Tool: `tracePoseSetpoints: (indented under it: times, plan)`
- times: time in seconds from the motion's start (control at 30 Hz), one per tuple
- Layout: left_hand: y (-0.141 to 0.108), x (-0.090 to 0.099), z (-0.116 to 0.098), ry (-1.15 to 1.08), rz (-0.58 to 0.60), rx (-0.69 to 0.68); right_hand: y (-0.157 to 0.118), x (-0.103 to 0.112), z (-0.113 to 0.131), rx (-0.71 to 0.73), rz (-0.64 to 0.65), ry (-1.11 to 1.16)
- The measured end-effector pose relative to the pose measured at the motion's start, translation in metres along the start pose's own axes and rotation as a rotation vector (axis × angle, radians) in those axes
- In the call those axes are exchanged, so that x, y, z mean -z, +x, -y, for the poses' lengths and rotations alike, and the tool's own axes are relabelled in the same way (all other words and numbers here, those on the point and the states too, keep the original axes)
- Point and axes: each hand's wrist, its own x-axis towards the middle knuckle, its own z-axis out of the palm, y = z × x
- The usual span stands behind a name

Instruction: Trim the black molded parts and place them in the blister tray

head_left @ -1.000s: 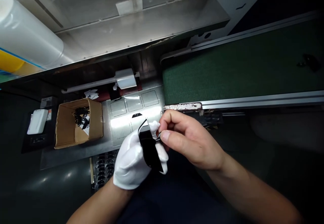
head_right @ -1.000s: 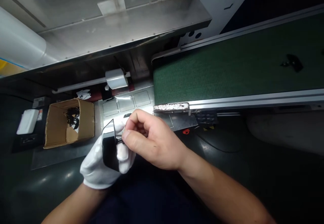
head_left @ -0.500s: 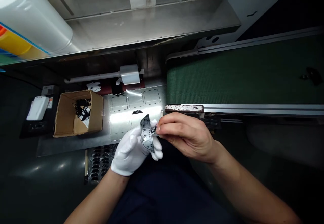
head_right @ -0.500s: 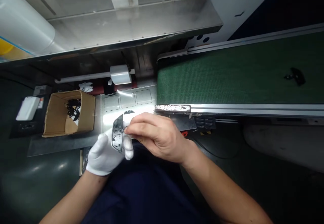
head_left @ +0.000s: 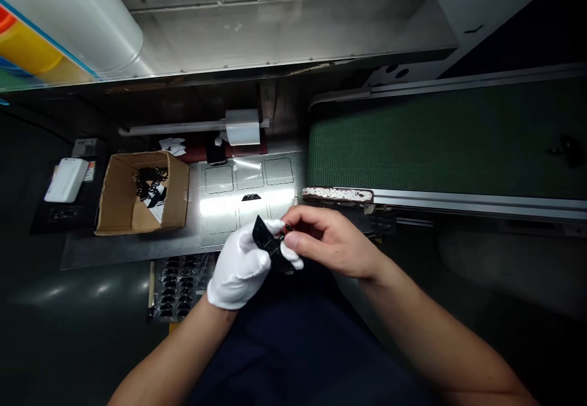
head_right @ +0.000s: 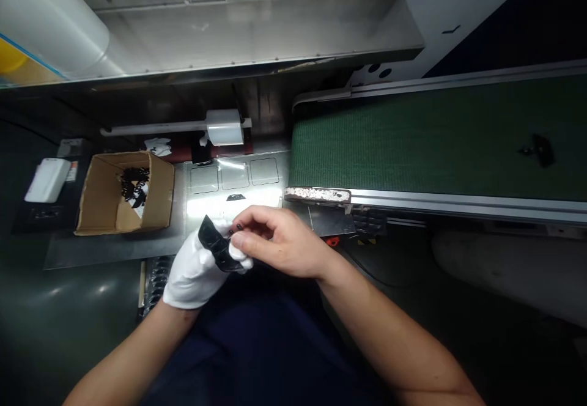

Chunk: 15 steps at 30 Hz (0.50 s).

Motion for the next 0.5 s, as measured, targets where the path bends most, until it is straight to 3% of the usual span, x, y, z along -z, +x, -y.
tracePoseSetpoints:
  times: [0.1, 0.23, 0.3, 0.37, 0.43, 0.5]
  plan:
    - [-0.002, 0.009, -0.008, 0.148, -0.033, -0.005, 0.006, -0.005, -0.003, 0.021, 0.011, -0.122]
    - [-0.006, 0.017, -0.019, 0.304, -0.227, -0.092, 0.017, -0.025, -0.016, 0.435, -0.180, -0.600]
    - [-0.008, 0.024, -0.023, 0.316, -0.302, -0.117, 0.026, -0.038, -0.024, 0.568, -0.220, -0.716]
    - [-0.010, 0.037, -0.027, 0.253, -0.311, -0.114, 0.041, -0.050, -0.028, 0.531, -0.187, -0.712]
    - [-0.016, 0.056, -0.032, 0.143, -0.299, -0.099, 0.063, -0.061, -0.026, 0.330, -0.075, -0.605]
    - [-0.027, 0.078, -0.037, 0.024, -0.295, -0.093, 0.088, -0.075, -0.022, 0.101, 0.118, -0.459]
